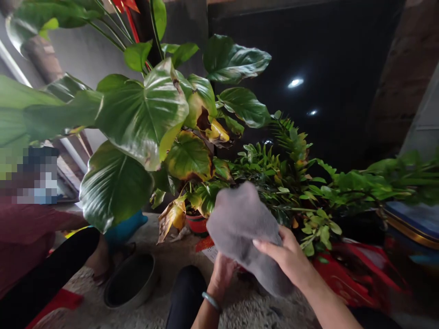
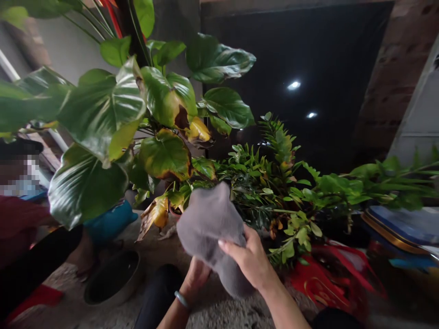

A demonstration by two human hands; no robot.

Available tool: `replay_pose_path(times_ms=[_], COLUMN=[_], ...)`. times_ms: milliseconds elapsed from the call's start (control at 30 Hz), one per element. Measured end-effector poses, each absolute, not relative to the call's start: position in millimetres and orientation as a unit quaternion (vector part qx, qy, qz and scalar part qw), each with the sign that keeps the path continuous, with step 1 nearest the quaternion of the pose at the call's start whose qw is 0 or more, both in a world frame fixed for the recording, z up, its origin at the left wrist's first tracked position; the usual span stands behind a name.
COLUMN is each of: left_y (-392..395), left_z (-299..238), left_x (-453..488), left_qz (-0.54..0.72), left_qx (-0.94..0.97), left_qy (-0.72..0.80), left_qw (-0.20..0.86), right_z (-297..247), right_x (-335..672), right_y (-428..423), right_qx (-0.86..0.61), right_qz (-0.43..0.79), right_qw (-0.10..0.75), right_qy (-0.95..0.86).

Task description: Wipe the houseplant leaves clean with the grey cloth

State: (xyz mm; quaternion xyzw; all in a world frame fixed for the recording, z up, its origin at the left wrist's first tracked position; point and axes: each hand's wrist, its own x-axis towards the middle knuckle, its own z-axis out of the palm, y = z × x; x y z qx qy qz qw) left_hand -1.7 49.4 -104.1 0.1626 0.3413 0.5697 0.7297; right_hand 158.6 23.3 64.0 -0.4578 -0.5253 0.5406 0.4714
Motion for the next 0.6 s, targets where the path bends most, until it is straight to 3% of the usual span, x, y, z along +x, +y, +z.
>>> replay_pose_path(times_ms=[100, 300, 400, 600], left_y=[51, 44, 46, 44], left_z=[-97, -88, -91, -95], left_x=[1, -6, -10, -18], left_qz=[0.556, 0.579, 0.569, 0.586], left_qx=[0.178, 0.07, 0.1, 0.051], left_qy=[0.357, 0.362, 0.346, 0.425], left_qw=[0.729, 0.727, 0.739, 0.688], right_z=[62, -18, -49, -25], right_x=[137, 137, 147, 155], right_y=[48, 10, -23, -33], right_qx=[-0.455, -0.554, -0.582, -0.591], right_qz=[0.504, 0.572, 0.588, 0.569], right_qw=[0.529, 0.446, 0.447, 0.484], right_qy=[-0.51, -0.408, -0.342, -0.305])
